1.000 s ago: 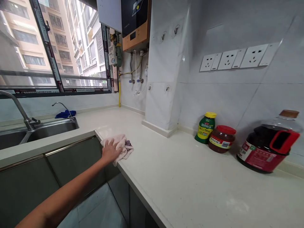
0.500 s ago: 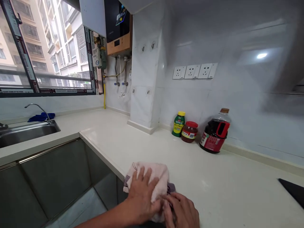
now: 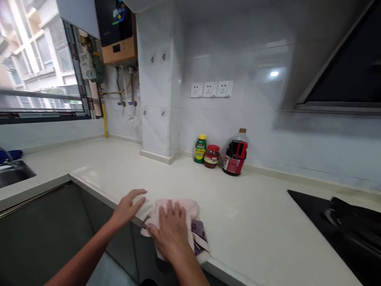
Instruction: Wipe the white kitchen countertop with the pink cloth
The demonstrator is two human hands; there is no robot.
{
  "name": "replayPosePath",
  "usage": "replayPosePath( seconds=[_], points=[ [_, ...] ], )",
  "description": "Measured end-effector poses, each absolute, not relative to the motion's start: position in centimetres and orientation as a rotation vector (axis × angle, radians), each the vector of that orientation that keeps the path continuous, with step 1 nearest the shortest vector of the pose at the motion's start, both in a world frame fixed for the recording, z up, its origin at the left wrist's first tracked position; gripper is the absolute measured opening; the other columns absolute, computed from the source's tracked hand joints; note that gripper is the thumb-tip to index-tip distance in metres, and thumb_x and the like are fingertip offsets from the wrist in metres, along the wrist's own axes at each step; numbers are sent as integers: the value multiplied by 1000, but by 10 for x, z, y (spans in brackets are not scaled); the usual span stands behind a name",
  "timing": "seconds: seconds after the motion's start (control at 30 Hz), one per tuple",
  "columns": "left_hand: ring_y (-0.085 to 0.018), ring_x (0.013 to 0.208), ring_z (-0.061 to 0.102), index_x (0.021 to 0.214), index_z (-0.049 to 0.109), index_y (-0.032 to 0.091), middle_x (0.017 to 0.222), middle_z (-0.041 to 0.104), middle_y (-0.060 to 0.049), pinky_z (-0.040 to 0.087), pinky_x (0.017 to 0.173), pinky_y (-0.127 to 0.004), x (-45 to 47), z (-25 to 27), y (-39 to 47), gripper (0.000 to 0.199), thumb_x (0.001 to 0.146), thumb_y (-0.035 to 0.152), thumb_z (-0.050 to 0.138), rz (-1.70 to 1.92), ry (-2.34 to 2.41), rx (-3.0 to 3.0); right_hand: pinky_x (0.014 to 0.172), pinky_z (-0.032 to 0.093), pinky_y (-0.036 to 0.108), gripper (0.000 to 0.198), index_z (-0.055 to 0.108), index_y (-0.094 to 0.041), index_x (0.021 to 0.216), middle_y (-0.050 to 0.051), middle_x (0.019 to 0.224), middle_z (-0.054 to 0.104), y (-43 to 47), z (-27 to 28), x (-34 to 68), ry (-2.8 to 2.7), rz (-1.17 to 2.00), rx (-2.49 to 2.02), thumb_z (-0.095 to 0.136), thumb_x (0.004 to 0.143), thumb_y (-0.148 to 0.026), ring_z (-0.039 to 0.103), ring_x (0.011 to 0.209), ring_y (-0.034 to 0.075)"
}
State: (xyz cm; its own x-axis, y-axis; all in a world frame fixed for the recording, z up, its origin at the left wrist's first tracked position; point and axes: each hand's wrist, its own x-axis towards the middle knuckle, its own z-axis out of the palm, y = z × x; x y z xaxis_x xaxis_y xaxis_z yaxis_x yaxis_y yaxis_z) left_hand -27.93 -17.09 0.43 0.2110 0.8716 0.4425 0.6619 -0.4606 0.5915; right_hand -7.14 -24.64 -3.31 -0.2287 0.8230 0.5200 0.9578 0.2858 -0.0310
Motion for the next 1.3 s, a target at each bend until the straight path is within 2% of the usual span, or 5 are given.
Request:
replayPosePath(
  seconds=[0.23, 0.43, 0.77, 1.1, 1.3],
  points=[
    [-23, 130, 53, 119, 68, 25, 139, 61, -6, 43, 110, -39, -261, -3, -114, 42, 89, 45, 48, 906, 1543, 2398, 100, 47, 52, 42, 59, -15, 128, 6, 131, 56, -257, -25, -58, -2170, -370, -1637, 31, 108, -39, 54, 121, 28],
    [-32, 142, 41, 124, 68, 30, 147, 55, -7, 32, 115, -50, -257, -24, -109, 44, 87, 51, 54, 684, 1669, 2540, 114, 23, 68, 58, 42, -40, 147, 5, 160, 33, -306, -36, 23, -2188, -290, -1726, 60, 93, -53, 27, 146, 34],
    [-35, 143, 39, 137, 60, 27, 153, 48, -13, 34, 111, -54, -259, -27, -107, 56, 93, 56, 42, 509, 1657, 2738, 113, 29, 63, 66, 39, -44, 148, 4, 164, 17, -399, -65, 208, -1687, -254, -2342, 35, 92, -77, 15, 149, 38],
    [-36, 140, 44, 130, 66, 32, 146, 57, -6, 43, 104, -52, -270, -46, -91, 50, 88, 53, 47, 575, 1574, 2893, 113, 33, 56, 67, 46, -33, 147, 5, 154, 42, -340, -60, 302, -1566, -383, -2464, 34, 91, -69, 31, 144, 35],
    [-33, 139, 47, 125, 69, 35, 143, 59, -2, 45, 107, -52, -272, -61, -86, 54, 85, 65, 48, 734, 1649, 2860, 113, 32, 52, 64, 50, -35, 143, 3, 155, 40, -275, -58, 344, -1606, -333, -2507, 37, 89, -68, 29, 145, 34]
  ],
)
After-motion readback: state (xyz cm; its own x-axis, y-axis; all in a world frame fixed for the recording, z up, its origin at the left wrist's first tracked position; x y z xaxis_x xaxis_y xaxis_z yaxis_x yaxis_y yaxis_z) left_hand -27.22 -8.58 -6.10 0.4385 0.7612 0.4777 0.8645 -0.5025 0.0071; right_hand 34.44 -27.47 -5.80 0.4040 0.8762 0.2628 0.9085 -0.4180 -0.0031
